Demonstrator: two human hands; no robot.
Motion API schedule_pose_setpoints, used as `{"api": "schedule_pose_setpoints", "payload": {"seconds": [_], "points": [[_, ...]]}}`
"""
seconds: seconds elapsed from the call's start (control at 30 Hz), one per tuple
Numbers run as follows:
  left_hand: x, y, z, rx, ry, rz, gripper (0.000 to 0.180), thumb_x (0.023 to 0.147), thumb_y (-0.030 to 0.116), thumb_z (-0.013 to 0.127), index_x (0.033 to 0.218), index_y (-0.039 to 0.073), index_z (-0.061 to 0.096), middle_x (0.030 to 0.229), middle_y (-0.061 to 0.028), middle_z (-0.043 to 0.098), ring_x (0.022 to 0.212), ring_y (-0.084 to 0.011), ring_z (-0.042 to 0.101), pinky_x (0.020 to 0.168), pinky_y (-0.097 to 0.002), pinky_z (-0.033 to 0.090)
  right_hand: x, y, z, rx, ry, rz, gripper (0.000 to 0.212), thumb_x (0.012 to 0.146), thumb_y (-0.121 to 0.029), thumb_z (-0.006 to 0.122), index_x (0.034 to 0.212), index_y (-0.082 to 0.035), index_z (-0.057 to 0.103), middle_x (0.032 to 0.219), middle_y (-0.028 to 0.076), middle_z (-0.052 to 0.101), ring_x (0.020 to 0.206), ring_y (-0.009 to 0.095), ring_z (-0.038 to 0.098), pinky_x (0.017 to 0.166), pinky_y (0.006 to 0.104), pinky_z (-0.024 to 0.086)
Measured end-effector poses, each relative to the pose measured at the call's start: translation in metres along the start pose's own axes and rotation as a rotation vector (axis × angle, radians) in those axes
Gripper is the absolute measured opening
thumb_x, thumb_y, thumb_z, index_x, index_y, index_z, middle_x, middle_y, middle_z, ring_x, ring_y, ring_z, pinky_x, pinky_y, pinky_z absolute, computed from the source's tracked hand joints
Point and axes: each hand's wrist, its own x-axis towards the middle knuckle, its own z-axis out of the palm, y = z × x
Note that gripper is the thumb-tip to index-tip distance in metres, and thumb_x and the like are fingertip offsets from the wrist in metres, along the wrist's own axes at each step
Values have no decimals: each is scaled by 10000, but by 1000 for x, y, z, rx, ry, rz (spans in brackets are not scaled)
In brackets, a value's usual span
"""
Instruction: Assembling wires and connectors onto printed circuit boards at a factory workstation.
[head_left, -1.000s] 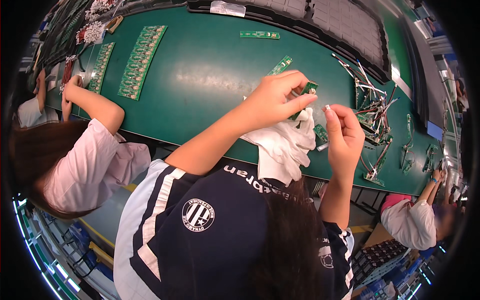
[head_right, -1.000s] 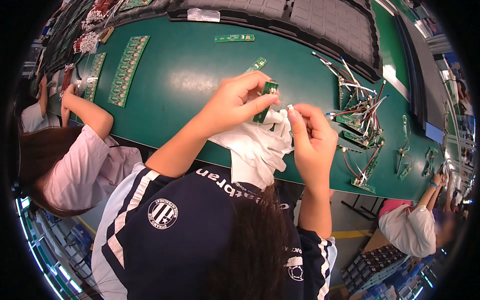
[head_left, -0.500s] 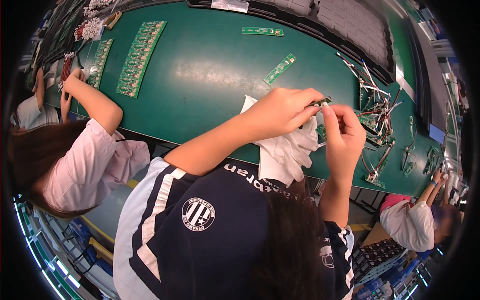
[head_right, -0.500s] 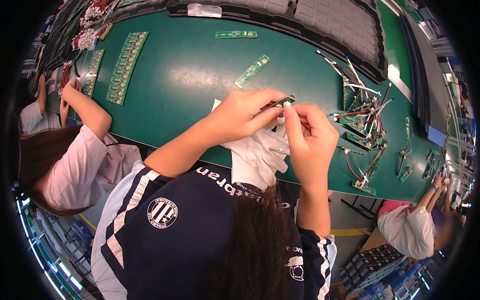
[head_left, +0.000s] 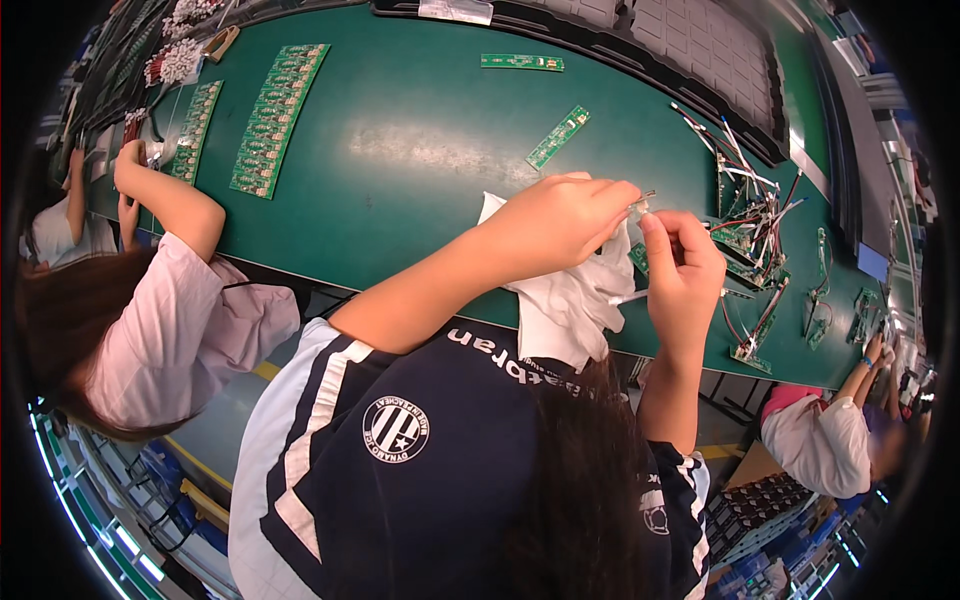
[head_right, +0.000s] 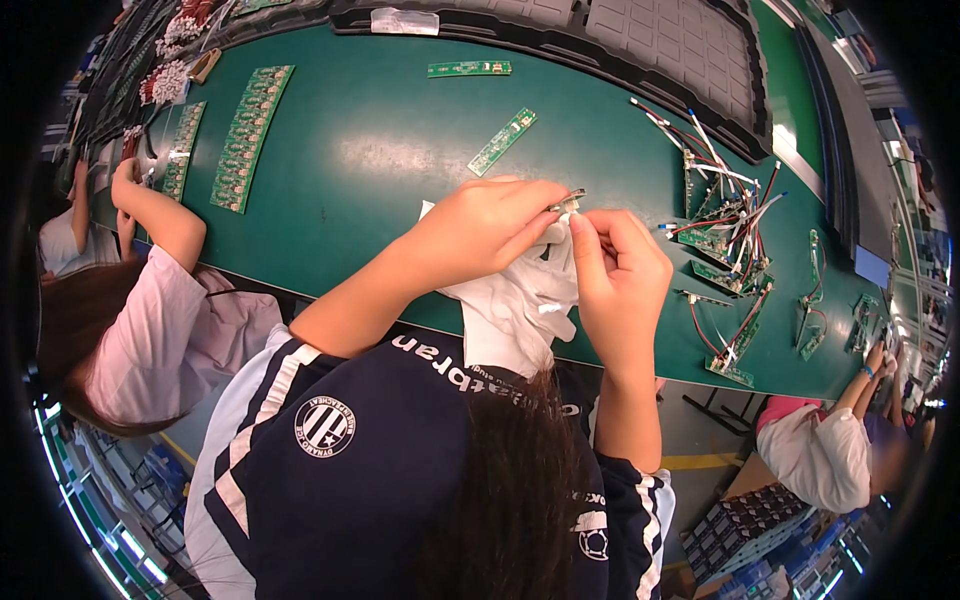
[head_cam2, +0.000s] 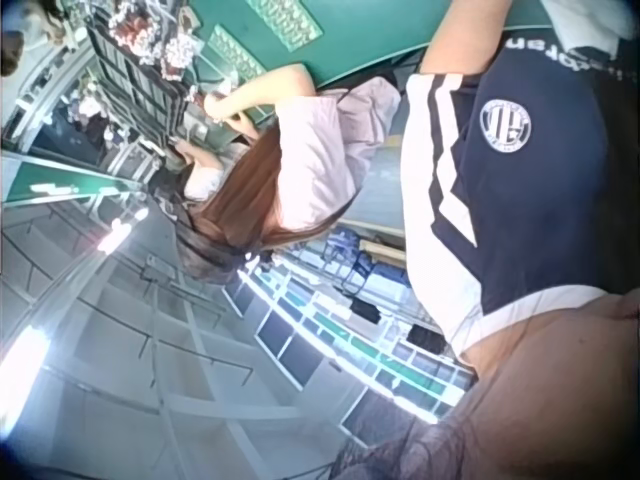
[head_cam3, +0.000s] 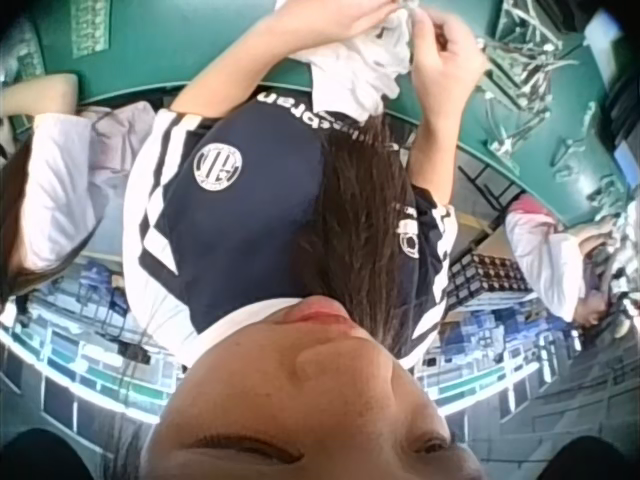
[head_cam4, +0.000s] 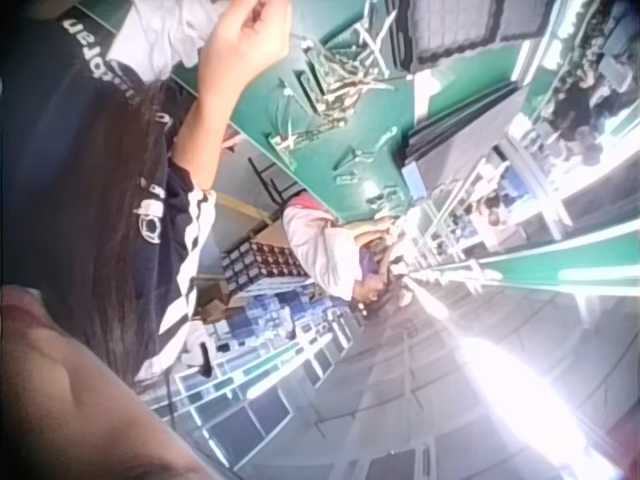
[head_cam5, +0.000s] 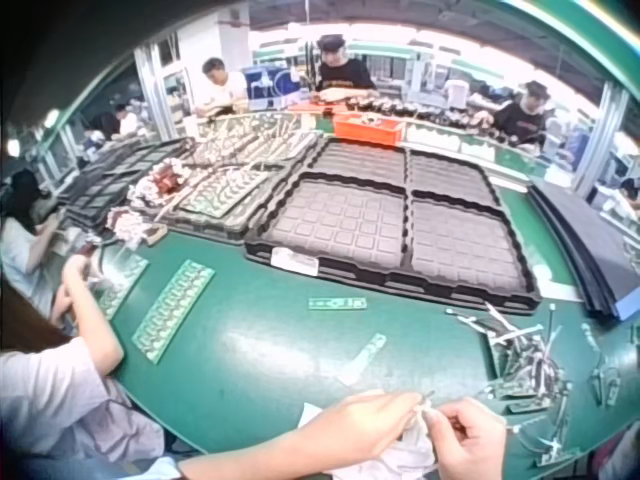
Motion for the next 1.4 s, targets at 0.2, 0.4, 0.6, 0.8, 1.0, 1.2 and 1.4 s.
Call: {"api": "schedule_pose_setpoints", "payload": {"seconds": [0.2, 0.4, 0.6, 0.8, 1.0, 1.2, 1.4], "points": [[-3, 0, 4, 23, 12, -64, 172, 774, 47, 577, 936, 5, 539, 744, -146, 589, 675, -318, 579, 587, -381, 455, 0, 2, 5, -37, 35, -14, 88, 797, -46, 605, 775, 36, 582, 656, 41, 546, 545, 62, 441, 484, 205, 361], [-4, 4, 4, 72, -24, -118, 168, 788, 54, 566, 942, 1, 524, 736, -156, 587, 679, -323, 585, 581, -373, 463, 1, 3, 13, -170, 79, -94, 98, 806, -61, 595, 771, 30, 582, 657, 55, 552, 534, 80, 450, 488, 228, 372], [-3, 3, 0, -235, -73, -213, 134, 804, 27, 532, 932, -14, 523, 712, -125, 598, 586, -217, 608, 537, -309, 467, 3, 4, 2, 4, -30, -7, 117, 818, -83, 593, 775, 26, 580, 617, 21, 521, 535, 53, 416, 477, 206, 341], [-2, 3, 2, -458, -125, -359, 138, 819, -4, 468, 940, -30, 529, 692, -64, 594, 581, -110, 593, 514, -244, 453, 5, 4, -2, 41, -71, 72, 135, 827, -98, 590, 771, 26, 585, 603, 0, 503, 539, 36, 392, 468, 195, 316], [6, 8, -5, -674, -246, -620, 148, 896, 95, 450, 935, -15, 541, 690, -63, 591, 537, -118, 581, 484, -228, 435, 3, 8, 0, 69, -54, 105, 139, 819, -101, 598, 768, 28, 594, 603, 5, 503, 538, 35, 396, 468, 199, 323], [7, 1, -4, -1008, -208, -739, 260, 926, 205, 423, 945, -34, 523, 715, -119, 607, 540, -162, 598, 498, -243, 456, 1, -1, -19, -107, 187, -290, 126, 804, -2, 490, 872, 26, 592, 887, 110, 549, 851, 213, 508, 779, 278, 389], [3, -6, 1, -1260, -167, -846, 271, 926, 229, 425, 981, -31, 485, 801, -163, 620, 668, -225, 639, 615, -291, 505, -26, 4, -42, 164, -63, -47, 263, 799, 72, 372, 978, 60, 564, 942, 125, 585, 651, 107, 561, 537, 207, 407]]}}
